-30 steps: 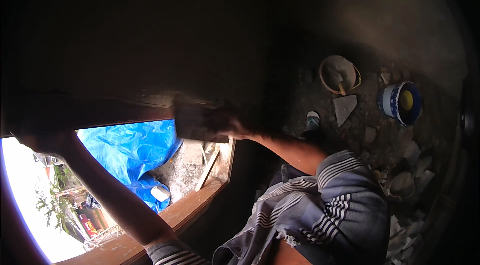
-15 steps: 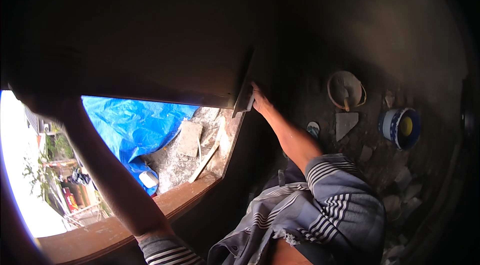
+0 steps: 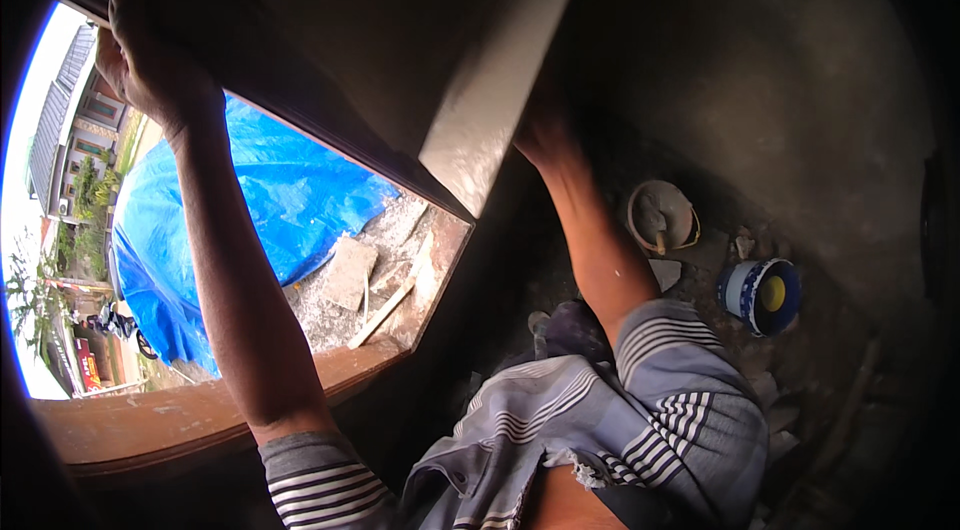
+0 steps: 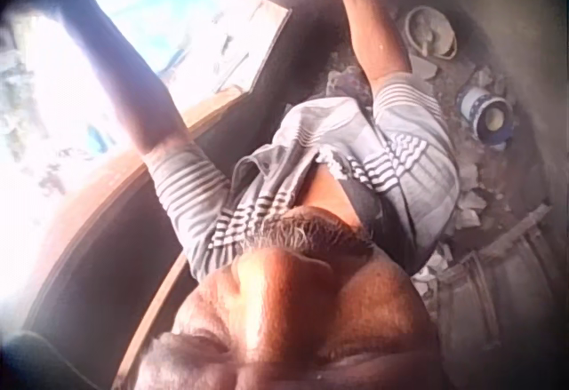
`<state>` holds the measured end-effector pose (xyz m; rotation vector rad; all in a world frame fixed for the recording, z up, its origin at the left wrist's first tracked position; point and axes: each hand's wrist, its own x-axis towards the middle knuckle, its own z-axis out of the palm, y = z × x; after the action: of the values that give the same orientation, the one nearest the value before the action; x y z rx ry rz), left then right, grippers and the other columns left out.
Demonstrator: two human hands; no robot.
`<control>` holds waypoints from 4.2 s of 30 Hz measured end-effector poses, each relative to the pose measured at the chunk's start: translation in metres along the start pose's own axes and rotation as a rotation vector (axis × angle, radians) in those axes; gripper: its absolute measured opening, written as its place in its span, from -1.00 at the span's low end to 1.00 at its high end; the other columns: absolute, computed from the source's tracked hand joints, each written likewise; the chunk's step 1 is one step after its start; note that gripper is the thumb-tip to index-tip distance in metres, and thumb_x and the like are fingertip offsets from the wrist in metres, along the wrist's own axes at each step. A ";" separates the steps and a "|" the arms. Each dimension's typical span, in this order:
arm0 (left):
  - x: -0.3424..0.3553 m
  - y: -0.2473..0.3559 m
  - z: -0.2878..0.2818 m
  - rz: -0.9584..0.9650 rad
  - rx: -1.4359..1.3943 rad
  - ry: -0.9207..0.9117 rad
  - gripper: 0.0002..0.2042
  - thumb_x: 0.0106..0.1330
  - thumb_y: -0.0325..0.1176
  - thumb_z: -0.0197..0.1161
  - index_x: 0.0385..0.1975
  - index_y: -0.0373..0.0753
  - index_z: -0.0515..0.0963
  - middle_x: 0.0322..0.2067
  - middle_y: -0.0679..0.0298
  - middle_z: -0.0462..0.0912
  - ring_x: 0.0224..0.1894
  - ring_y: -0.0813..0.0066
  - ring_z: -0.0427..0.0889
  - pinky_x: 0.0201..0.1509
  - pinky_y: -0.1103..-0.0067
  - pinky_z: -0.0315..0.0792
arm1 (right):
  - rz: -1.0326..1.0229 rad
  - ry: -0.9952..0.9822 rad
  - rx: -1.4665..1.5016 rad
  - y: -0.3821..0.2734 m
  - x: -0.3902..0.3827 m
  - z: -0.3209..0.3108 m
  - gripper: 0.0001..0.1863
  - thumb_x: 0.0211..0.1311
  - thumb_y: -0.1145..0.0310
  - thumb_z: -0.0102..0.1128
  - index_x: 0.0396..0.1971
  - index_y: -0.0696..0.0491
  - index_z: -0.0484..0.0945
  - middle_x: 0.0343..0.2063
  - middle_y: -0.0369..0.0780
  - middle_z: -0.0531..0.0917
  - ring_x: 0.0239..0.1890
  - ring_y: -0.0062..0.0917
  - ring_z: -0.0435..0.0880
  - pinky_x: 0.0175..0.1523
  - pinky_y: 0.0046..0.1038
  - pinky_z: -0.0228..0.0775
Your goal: The person scoops plaster from a bucket with a trowel and applies it to an interior wall, smoothing the surface with a flat tool. The worker repeatedly reloads the trowel and spreads plaster across the wall area near a window.
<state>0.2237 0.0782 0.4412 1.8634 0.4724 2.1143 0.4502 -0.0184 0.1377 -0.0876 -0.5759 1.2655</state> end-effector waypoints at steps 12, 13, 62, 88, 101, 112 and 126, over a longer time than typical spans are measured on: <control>0.028 -0.015 -0.038 0.967 1.152 -0.203 -0.21 -0.21 0.01 0.51 0.06 -0.24 0.38 -0.07 0.11 0.54 -0.03 0.18 0.56 0.04 0.27 0.52 | -0.061 0.437 -0.721 0.141 -0.073 -0.126 -0.53 0.06 0.32 0.39 -0.03 0.06 0.42 -0.17 -0.25 0.51 -0.11 -0.54 0.50 -0.01 -0.48 0.40; 0.030 -0.013 -0.037 0.990 1.121 -0.212 -0.18 -0.25 0.02 0.52 0.06 -0.23 0.38 -0.08 0.11 0.55 -0.04 0.17 0.58 0.05 0.27 0.53 | -0.094 0.417 -0.790 0.151 -0.065 -0.129 -0.53 0.05 0.31 0.40 -0.04 0.05 0.43 -0.16 -0.23 0.53 -0.10 -0.52 0.50 0.00 -0.46 0.40; 0.032 -0.020 -0.051 1.045 1.140 -0.331 -0.29 -0.09 -0.08 0.45 0.08 -0.29 0.38 -0.01 0.05 0.49 0.00 0.11 0.53 0.14 0.30 0.42 | -0.269 0.433 -1.223 0.130 -0.076 -0.099 -0.62 0.09 0.33 0.37 -0.12 0.06 0.46 -0.27 -0.20 0.62 -0.19 -0.54 0.60 -0.09 -0.48 0.44; -0.011 0.005 0.000 0.014 -0.007 0.073 -0.44 0.23 -0.14 0.24 0.13 -0.31 0.24 -0.14 0.14 0.52 -0.13 0.36 0.54 -0.03 0.47 0.46 | -0.441 0.141 -1.267 0.046 0.009 -0.024 -0.57 0.15 0.52 0.26 0.03 0.16 0.40 -0.04 -0.15 0.53 0.03 -0.44 0.50 0.12 -0.50 0.33; -0.017 0.007 0.004 -0.101 -0.121 0.117 -0.43 0.34 -0.23 0.18 0.21 -0.36 0.10 -0.19 0.19 0.54 -0.14 0.50 0.53 -0.03 0.56 0.43 | -0.401 0.134 -1.372 0.016 0.057 -0.018 -0.55 0.04 0.25 0.35 -0.05 0.06 0.52 0.02 -0.08 0.51 0.10 -0.24 0.46 0.18 -0.26 0.32; -0.022 0.007 -0.004 -0.062 0.091 0.168 -0.60 0.37 -0.10 0.03 0.00 -0.30 0.34 -0.19 0.17 0.52 -0.16 0.43 0.53 -0.02 0.49 0.43 | -0.388 0.135 -1.398 -0.040 0.156 -0.023 -0.55 0.12 0.23 0.27 0.02 0.02 0.49 0.05 -0.13 0.50 0.12 -0.28 0.45 0.18 -0.27 0.32; -0.021 0.002 -0.010 -0.147 -0.097 0.136 -0.50 0.34 -0.12 0.12 0.14 -0.33 0.26 -0.09 0.16 0.49 -0.08 0.44 0.50 0.03 0.52 0.41 | 0.218 0.638 -0.375 0.064 0.033 -0.076 -0.55 0.16 0.22 0.23 0.06 0.01 0.46 0.02 -0.16 0.52 0.09 -0.30 0.48 0.17 -0.29 0.34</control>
<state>0.2162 0.0673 0.4220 1.5894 0.5101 2.1342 0.4344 0.0508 0.0605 -0.8545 -0.2408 1.2370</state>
